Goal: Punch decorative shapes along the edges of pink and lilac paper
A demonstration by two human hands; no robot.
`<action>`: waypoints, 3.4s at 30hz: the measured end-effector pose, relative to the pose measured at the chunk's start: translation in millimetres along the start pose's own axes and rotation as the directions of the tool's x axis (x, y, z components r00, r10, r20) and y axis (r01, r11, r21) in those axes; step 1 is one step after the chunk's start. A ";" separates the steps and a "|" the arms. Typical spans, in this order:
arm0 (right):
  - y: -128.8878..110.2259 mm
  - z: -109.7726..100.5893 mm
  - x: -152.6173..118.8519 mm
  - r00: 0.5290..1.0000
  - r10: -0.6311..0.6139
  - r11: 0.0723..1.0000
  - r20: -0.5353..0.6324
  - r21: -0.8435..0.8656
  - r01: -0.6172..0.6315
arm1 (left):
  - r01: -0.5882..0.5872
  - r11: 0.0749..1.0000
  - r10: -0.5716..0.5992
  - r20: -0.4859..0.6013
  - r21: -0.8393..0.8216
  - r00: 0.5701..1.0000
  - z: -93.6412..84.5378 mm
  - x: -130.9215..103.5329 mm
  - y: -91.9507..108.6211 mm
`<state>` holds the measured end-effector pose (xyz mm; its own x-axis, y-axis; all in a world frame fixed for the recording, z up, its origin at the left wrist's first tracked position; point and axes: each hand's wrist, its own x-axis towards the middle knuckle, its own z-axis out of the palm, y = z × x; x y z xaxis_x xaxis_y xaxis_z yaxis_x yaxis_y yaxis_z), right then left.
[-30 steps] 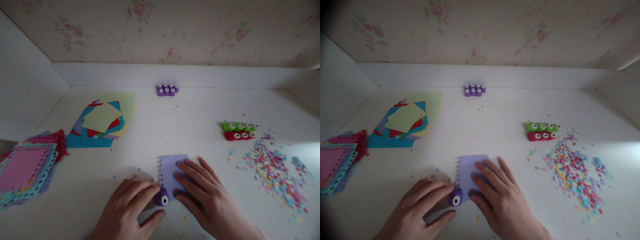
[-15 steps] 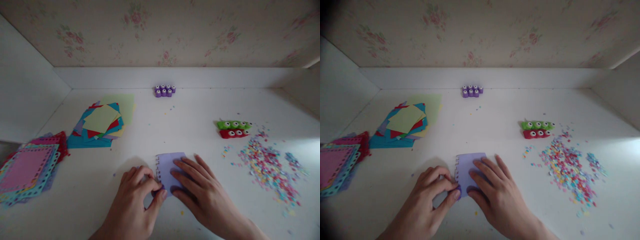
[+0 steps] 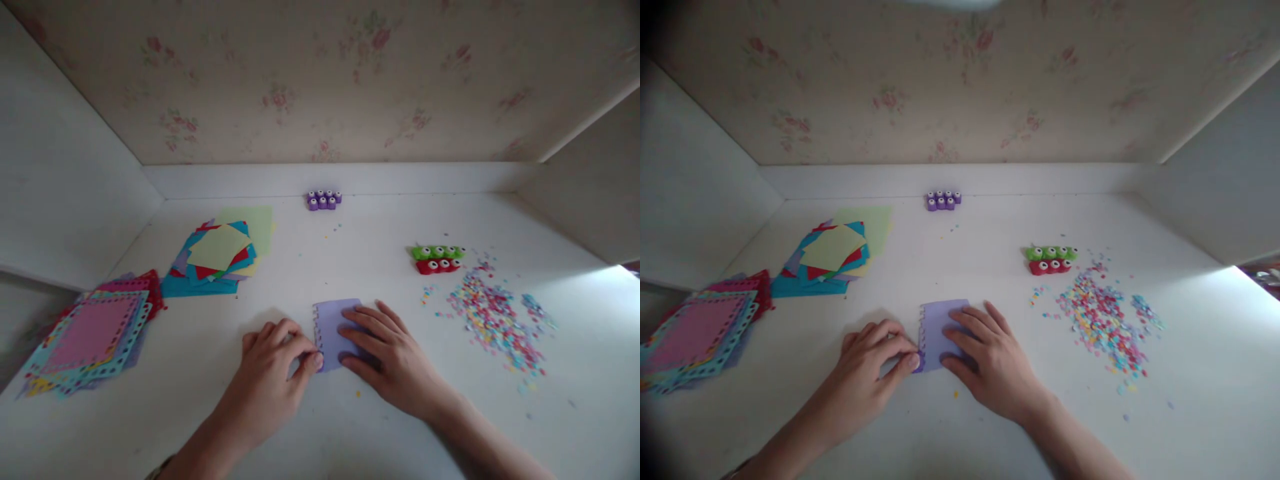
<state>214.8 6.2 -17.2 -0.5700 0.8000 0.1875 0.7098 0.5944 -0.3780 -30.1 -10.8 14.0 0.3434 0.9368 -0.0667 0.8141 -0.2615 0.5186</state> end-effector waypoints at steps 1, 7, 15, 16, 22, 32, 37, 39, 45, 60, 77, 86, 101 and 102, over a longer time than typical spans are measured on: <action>-0.5 -0.7 0.3 1.000 -0.004 1.000 -0.006 0.007 0.004 | -0.009 1.000 0.010 -0.036 0.024 0.999 -1.3 -3.0 -7.7; -1.1 -3.9 2.6 1.000 0.008 1.000 0.005 0.026 -0.008 | -0.025 0.989 0.067 -0.297 0.144 0.952 -2.7 -12.1 -51.2; -13.6 -1.2 3.8 0.972 0.038 0.986 -0.231 0.165 0.001 | -0.191 0.977 0.212 -0.331 0.093 0.920 4.9 -16.7 -52.2; -23.0 -2.8 5.9 0.970 0.034 0.979 -0.239 0.202 0.016 | -0.213 0.975 0.221 -0.366 0.064 0.904 6.7 -17.3 -49.5; -76.3 -9.3 24.5 0.989 -0.134 0.897 -0.066 0.416 0.149 | -0.309 0.951 0.287 -0.438 0.022 0.852 19.3 -23.0 -39.8; -18.1 -44.2 19.6 0.931 0.324 0.775 -0.168 0.611 -0.160 | -0.297 0.954 0.246 -0.446 -0.048 0.861 17.1 -24.4 -36.2; 114.1 -94.0 23.9 0.490 0.768 0.640 -0.411 0.505 -0.579 | -0.309 0.950 0.259 -0.450 -0.040 0.855 15.7 -26.0 -37.6; 157.5 -109.7 27.2 0.446 0.786 0.614 -0.429 0.448 -0.650 | -0.314 0.949 0.273 -0.455 -0.017 0.848 16.3 -25.2 -37.2; 213.2 -116.1 31.2 0.435 0.798 0.548 -0.417 0.202 -0.812 | -0.300 0.952 0.293 -0.458 0.061 0.839 20.4 -20.6 -41.9; 159.6 -92.0 118.0 0.722 0.632 0.743 -0.281 -0.047 -0.668 | -0.347 0.935 0.347 -0.387 0.071 0.854 12.7 -21.2 -36.1; 84.2 -9.6 229.1 0.864 0.462 0.885 -0.198 0.043 -0.464 | -0.217 0.976 0.205 -0.500 0.035 0.841 0.3 -17.3 -46.9; -43.0 5.8 88.2 0.998 -0.026 0.938 0.050 0.347 0.007 | -0.133 0.982 0.060 -0.445 -0.135 0.893 9.9 -15.7 -39.5; 18.8 1.1 14.2 0.999 0.030 0.999 0.011 -0.021 -0.030 | -0.157 0.988 0.150 -0.264 -0.006 0.953 21.1 -13.0 -33.8; 18.8 2.8 13.6 0.999 0.032 0.999 -0.006 -0.007 -0.032 | -0.162 0.986 0.150 -0.273 -0.024 0.950 19.6 -12.9 -32.5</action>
<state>219.2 28.0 -24.4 -0.5443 0.8192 0.1807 0.7306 0.5688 -0.3778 -51.8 -19.0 -18.7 0.3206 0.9144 0.2469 0.7362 -0.4046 0.5425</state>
